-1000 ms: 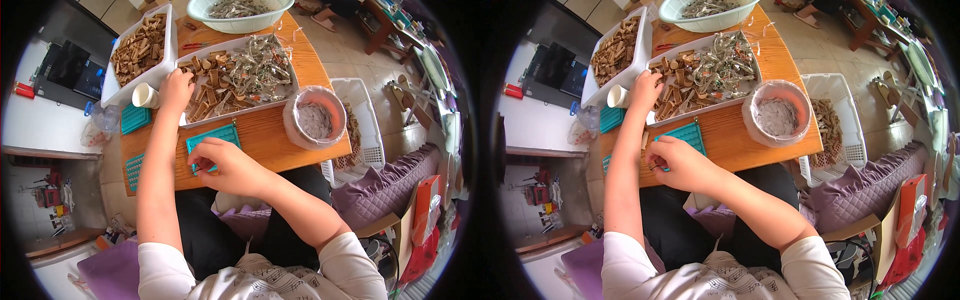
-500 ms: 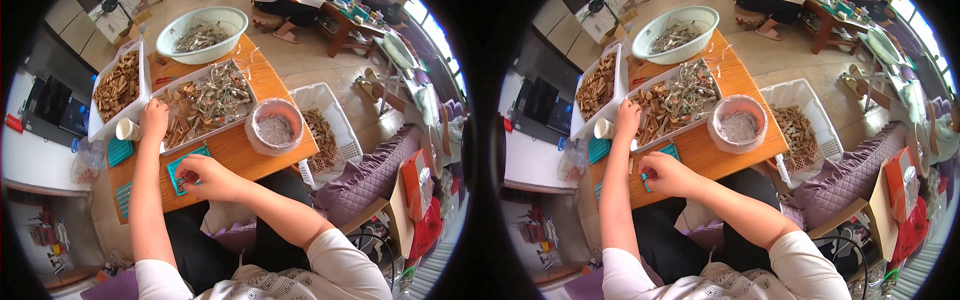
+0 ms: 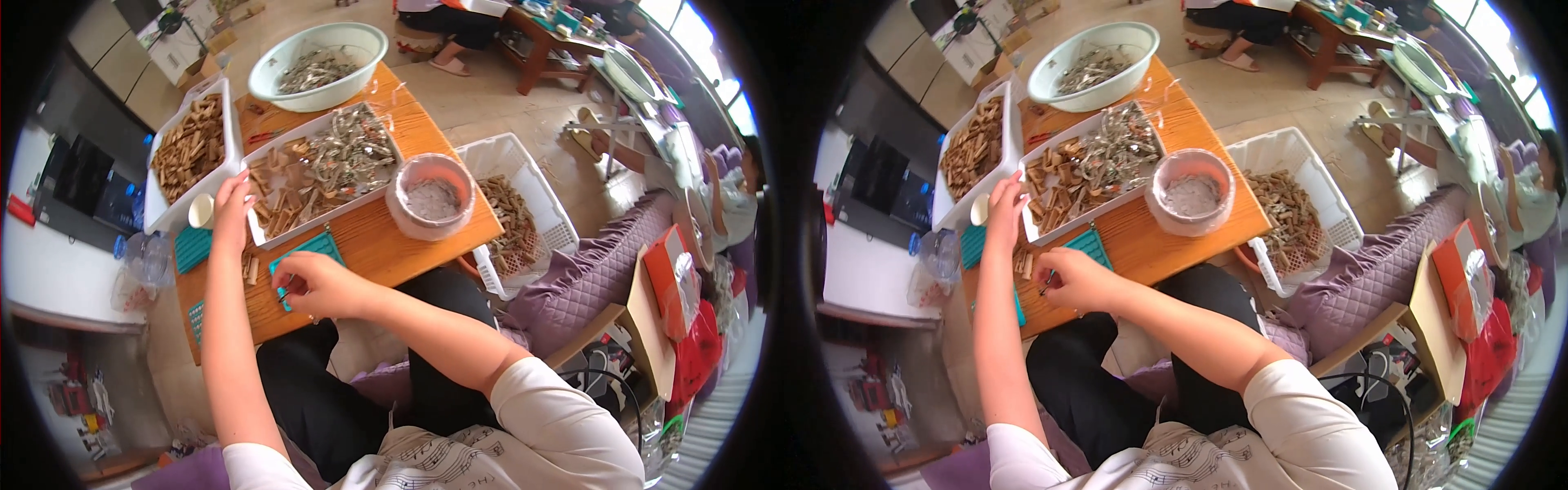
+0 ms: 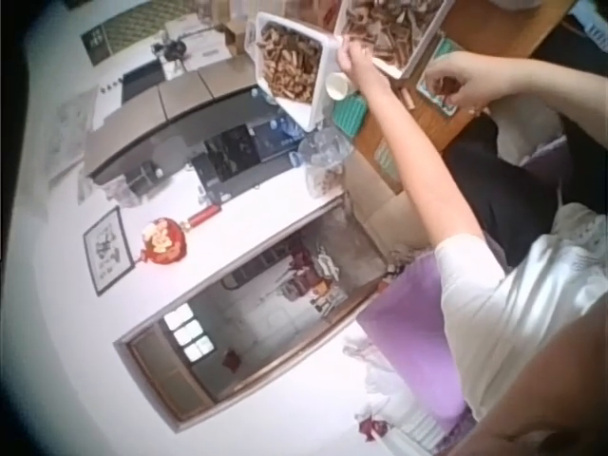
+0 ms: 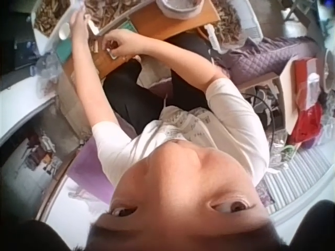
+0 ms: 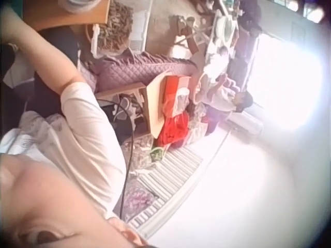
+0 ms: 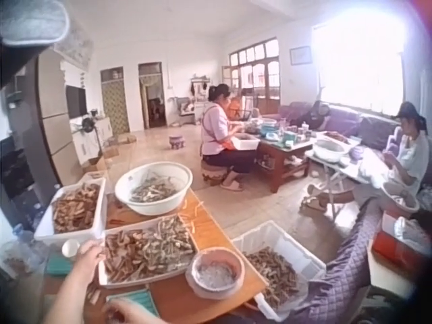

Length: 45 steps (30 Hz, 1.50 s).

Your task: The person assembles cork string lights by placing button batteries into plastic housings, fitting the LED light wires inside, and snapping the casing parts together by hand.

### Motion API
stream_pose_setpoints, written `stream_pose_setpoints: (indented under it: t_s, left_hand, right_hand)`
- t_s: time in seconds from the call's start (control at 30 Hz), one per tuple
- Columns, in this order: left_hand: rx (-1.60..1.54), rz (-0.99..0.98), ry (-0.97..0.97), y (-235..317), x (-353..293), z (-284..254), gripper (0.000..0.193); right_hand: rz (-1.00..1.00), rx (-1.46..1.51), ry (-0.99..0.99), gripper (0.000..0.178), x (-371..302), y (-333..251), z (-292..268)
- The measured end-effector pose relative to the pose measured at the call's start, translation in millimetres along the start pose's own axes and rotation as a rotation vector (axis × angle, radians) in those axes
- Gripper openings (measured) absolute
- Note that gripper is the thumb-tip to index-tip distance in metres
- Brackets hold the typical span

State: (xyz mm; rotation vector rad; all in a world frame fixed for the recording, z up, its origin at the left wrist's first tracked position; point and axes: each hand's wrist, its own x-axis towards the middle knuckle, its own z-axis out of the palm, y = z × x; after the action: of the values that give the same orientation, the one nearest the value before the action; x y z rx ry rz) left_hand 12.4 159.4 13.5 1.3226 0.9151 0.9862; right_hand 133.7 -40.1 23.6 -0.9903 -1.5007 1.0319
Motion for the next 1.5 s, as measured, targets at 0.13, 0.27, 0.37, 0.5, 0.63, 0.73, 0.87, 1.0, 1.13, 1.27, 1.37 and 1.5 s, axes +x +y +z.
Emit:
stream_pose_setpoints:
  t_s: [0.13,0.27,0.37,0.5,0.63,0.73,0.87,1.0,1.13,1.27,1.37,1.5]
  left_hand:
    - [-0.001,0.036,0.023,-12,3,2,0.012]
    - [0.235,0.174,0.044,-39,25,-2,0.017]
    - [0.488,0.250,0.010,-51,40,-21,0.023]
    - [0.823,0.317,0.041,-40,29,7,0.037]
    - [1.005,0.450,0.062,-29,18,28,0.046]
    - [1.087,0.528,0.063,-27,14,32,0.061]
    - [0.768,0.406,0.236,-48,31,-43,0.047]
    - [-0.424,0.021,-0.046,5,-47,15,0.025]
    - [-0.396,0.114,0.100,37,-123,35,0.021]
    - [-0.561,0.127,0.105,32,-150,46,0.026]
    - [-0.746,-0.029,-0.011,35,-160,46,0.050]
    - [-0.836,-0.011,-0.095,26,-158,43,0.054]
  right_hand:
    - [0.005,-0.005,-0.006,0.019,0,5,4]
    - [0.001,-0.023,0.002,0.019,0,1,2]
    - [-0.026,0.021,0.002,0.018,5,2,7]
    - [0.001,0.065,0.040,0.019,3,6,4]
    - [0.005,0.065,0.035,0.020,1,5,-1]
    - [-0.012,0.071,0.044,0.020,-1,6,-2]
    - [-0.066,0.044,-0.016,0.021,10,-12,11]
    - [-0.034,0.059,0.169,0.026,1,1,-11]
    - [0.007,0.307,0.188,0.023,3,1,-10]
    - [0.080,0.661,0.165,0.017,1,-1,-12]
    - [0.102,0.749,0.179,0.013,-1,-2,-15]
    - [0.115,0.713,0.166,0.014,-1,3,-25]
